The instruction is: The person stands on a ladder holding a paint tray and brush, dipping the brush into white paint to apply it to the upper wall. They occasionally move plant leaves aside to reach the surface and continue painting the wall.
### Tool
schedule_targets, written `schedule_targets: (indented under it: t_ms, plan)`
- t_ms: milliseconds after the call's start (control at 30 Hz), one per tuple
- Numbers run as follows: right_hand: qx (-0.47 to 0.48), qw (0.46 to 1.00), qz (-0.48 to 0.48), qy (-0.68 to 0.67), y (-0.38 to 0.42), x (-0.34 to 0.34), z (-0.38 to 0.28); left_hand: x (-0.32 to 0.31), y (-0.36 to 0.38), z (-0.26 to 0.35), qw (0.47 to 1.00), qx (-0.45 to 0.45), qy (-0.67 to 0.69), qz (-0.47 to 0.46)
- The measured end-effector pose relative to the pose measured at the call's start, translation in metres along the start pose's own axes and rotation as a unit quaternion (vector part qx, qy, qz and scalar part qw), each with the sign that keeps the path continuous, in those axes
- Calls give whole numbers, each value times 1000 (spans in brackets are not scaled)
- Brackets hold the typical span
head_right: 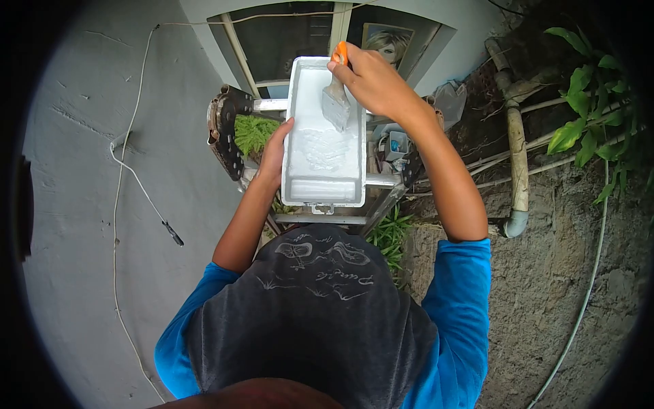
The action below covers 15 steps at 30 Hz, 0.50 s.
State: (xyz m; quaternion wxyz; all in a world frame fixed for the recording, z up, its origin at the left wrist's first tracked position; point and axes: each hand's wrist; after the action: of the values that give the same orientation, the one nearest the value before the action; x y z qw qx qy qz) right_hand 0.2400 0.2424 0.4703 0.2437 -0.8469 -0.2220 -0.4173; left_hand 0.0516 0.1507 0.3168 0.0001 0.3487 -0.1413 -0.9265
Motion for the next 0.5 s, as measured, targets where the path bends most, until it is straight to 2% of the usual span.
schedule_targets:
  t_ms: [100,167,267,367,500]
  plan:
    - [-7,1000,-11,-6,-4,3,-4,-1,0,0,1000,-6,-8,3]
    - [43,999,-19,8,-6,-1,1,-2,1,0,1000,-8,-10,4]
    - [53,999,-12,-8,-8,-2,-1,-4,4,4,999,-11,-37,9]
    - [82,996,-27,-23,-9,-4,-4,-11,7,4,997,-63,-29,-16]
    - [65,996,-48,-22,-9,0,-8,-10,3,2,996,-79,-27,-26]
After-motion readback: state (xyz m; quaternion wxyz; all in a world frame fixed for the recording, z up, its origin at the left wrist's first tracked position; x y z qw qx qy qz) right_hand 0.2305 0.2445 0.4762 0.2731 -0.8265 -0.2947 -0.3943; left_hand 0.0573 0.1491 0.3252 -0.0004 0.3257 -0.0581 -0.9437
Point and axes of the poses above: each hand's wrist, its own y-axis away from the middle knuckle, its own x-axis out of the back of the hand, z = x × y, and after that the axes turned 2 degrees about -z, right-handed
